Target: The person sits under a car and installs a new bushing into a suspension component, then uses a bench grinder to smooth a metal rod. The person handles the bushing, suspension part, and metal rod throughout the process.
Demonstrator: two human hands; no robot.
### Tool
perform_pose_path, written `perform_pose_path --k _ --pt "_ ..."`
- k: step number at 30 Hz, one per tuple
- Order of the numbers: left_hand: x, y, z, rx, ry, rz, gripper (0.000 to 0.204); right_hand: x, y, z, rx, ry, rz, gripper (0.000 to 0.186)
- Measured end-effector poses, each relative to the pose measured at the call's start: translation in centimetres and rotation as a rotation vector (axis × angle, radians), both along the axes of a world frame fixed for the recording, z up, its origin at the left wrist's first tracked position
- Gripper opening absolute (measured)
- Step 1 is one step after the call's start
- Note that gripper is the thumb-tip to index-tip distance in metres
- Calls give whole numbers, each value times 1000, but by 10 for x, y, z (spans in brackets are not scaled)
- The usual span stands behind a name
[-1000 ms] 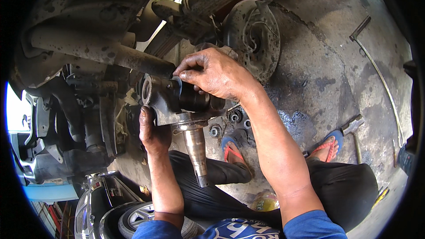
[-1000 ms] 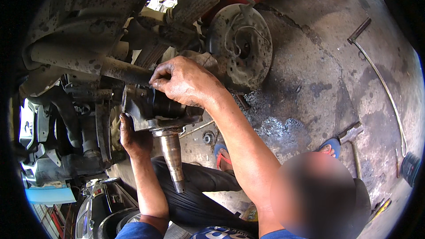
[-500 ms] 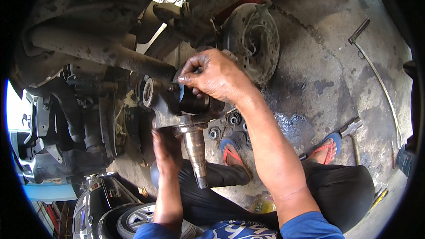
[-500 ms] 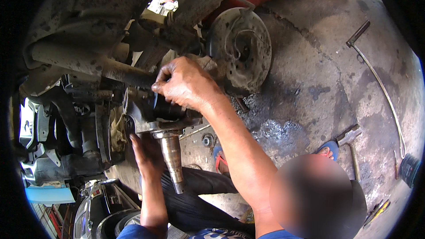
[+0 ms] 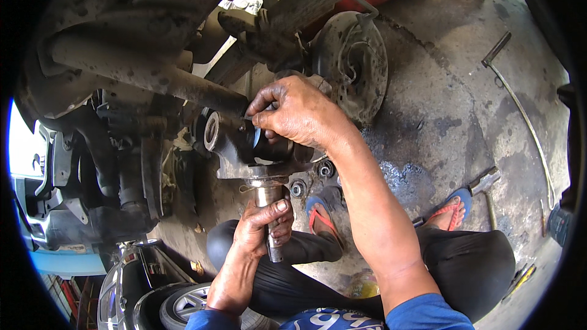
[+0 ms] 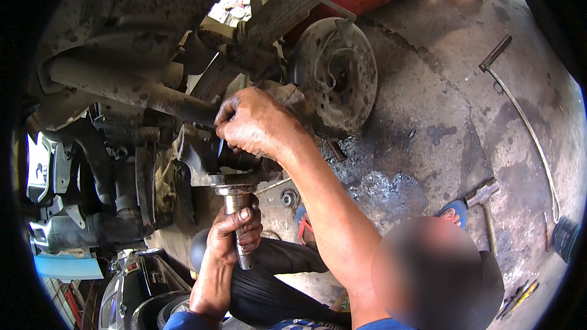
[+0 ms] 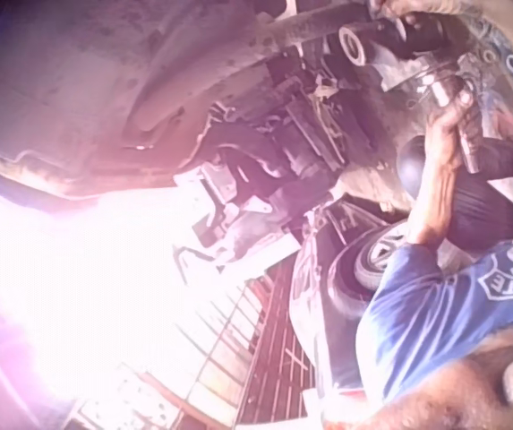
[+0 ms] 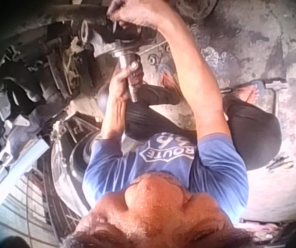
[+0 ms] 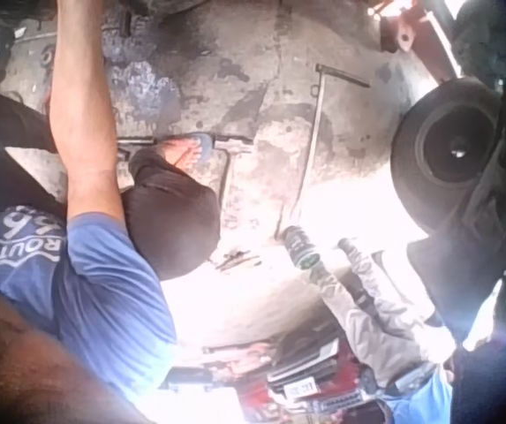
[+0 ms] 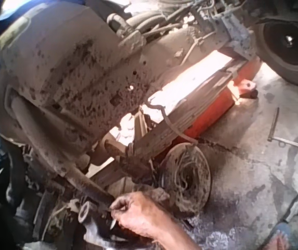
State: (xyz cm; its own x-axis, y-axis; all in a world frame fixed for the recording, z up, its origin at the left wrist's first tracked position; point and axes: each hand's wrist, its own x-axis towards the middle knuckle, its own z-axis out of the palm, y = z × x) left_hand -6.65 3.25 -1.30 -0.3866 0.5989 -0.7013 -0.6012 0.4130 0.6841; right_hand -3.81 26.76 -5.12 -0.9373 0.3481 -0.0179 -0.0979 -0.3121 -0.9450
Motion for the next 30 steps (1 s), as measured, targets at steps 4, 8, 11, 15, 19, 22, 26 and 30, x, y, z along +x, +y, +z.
perform_pose_path --k 4,8,11,15,19,22,26,30 --pt "7 5 4 -23 44 46 38 5 1 1 50 18 12 19" --pt "9 8 4 -51 98 43 37 9 5 -1 147 38 40 26" --pt "11 7 3 -46 99 63 35 7 9 -5 157 68 46 32" --pt "12 7 2 -44 112 68 33 6 7 -11 189 102 6 35" --pt "11 7 2 -25 97 65 32 3 6 -14 297 106 -27 34" --pt "11 6 2 -28 101 71 32 -6 17 -16 266 97 53 31" --pt "11 7 2 -20 90 64 33 -11 25 -22 287 168 67 30" --pt "11 9 3 -23 94 66 34 -14 22 -27 247 216 82 32"
